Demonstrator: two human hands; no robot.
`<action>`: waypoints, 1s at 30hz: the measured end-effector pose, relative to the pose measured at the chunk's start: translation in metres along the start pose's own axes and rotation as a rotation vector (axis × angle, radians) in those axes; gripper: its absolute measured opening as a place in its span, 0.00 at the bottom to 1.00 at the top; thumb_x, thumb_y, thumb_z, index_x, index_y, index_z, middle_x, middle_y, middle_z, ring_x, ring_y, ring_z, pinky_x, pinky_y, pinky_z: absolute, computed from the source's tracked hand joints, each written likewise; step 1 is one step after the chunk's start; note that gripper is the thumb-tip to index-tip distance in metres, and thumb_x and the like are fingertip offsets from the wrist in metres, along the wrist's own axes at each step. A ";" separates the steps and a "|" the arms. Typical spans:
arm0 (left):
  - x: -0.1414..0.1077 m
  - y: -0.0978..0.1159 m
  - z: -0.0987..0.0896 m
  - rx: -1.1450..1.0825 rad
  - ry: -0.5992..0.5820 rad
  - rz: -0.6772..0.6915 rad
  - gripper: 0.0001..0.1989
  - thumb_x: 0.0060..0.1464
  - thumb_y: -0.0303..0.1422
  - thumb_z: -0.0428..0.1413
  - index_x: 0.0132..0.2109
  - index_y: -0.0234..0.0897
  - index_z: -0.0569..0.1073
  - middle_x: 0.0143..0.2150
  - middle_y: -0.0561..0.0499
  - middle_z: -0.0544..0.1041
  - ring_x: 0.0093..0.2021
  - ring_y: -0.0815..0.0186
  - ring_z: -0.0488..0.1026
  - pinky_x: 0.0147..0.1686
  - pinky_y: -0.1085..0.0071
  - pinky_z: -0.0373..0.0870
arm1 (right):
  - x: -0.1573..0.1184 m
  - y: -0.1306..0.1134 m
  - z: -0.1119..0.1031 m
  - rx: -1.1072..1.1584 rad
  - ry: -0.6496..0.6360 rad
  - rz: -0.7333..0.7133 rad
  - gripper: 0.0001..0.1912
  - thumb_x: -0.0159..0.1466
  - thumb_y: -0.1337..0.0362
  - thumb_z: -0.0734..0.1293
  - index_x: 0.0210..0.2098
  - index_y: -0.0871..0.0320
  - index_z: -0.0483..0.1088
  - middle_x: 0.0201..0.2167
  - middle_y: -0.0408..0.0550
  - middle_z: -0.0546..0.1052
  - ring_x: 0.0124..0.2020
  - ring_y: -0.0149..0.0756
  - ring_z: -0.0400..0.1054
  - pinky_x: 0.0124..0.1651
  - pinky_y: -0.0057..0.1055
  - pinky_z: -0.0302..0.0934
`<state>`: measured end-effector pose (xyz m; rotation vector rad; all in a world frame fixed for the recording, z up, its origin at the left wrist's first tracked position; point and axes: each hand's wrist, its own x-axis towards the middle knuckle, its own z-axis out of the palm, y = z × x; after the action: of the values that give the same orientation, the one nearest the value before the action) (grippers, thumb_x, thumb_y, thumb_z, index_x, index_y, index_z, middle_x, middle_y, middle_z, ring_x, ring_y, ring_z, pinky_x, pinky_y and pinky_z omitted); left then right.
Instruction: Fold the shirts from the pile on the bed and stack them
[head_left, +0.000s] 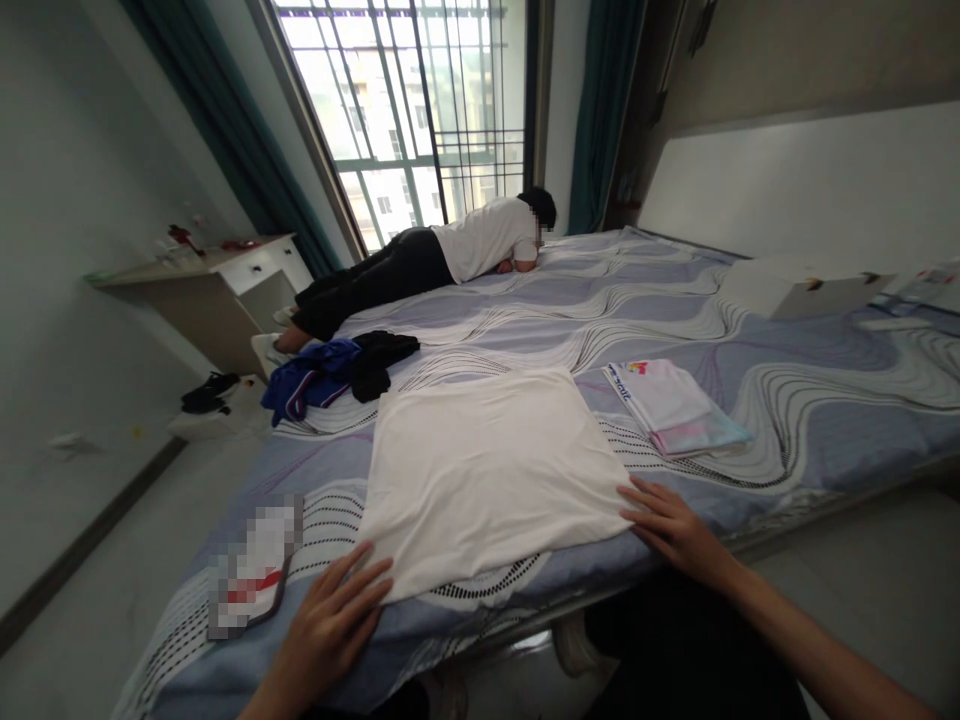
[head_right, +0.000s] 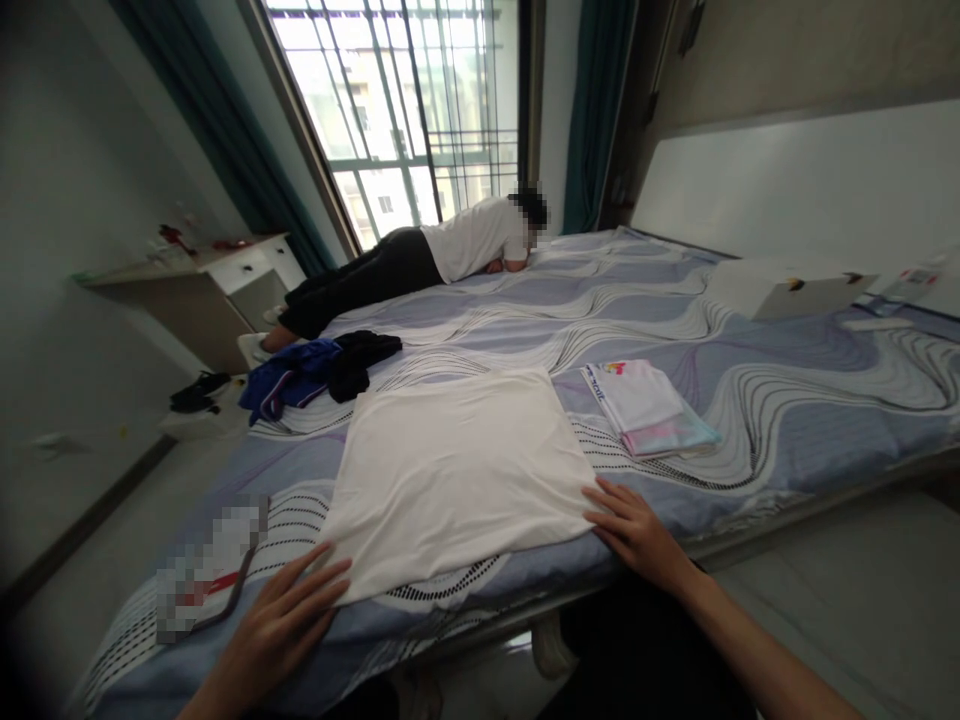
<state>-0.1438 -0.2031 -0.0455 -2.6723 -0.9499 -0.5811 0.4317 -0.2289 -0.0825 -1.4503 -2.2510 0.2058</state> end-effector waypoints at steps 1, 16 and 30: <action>0.001 -0.001 0.003 0.013 0.024 0.008 0.15 0.57 0.30 0.58 0.51 0.48 0.77 0.54 0.54 0.79 0.63 0.57 0.68 0.56 0.60 0.73 | 0.002 0.002 0.001 0.014 0.033 0.002 0.14 0.70 0.56 0.62 0.48 0.46 0.78 0.61 0.45 0.71 0.67 0.47 0.57 0.67 0.55 0.53; -0.014 -0.008 0.007 0.065 0.056 -0.007 0.17 0.60 0.31 0.54 0.56 0.44 0.73 0.58 0.50 0.77 0.63 0.58 0.68 0.56 0.63 0.74 | -0.011 0.002 0.008 0.110 0.072 0.053 0.15 0.69 0.58 0.63 0.52 0.50 0.74 0.60 0.49 0.72 0.66 0.46 0.58 0.65 0.46 0.61; -0.019 -0.018 0.018 0.105 0.050 -0.004 0.34 0.54 0.20 0.47 0.66 0.50 0.64 0.59 0.54 0.76 0.64 0.60 0.65 0.63 0.62 0.65 | 0.011 0.017 0.001 0.066 -0.024 -0.095 0.23 0.67 0.61 0.64 0.61 0.42 0.68 0.64 0.45 0.65 0.69 0.48 0.50 0.68 0.55 0.52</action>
<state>-0.1635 -0.1931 -0.0685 -2.5515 -0.9449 -0.5797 0.4417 -0.2116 -0.0859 -1.3106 -2.3033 0.2666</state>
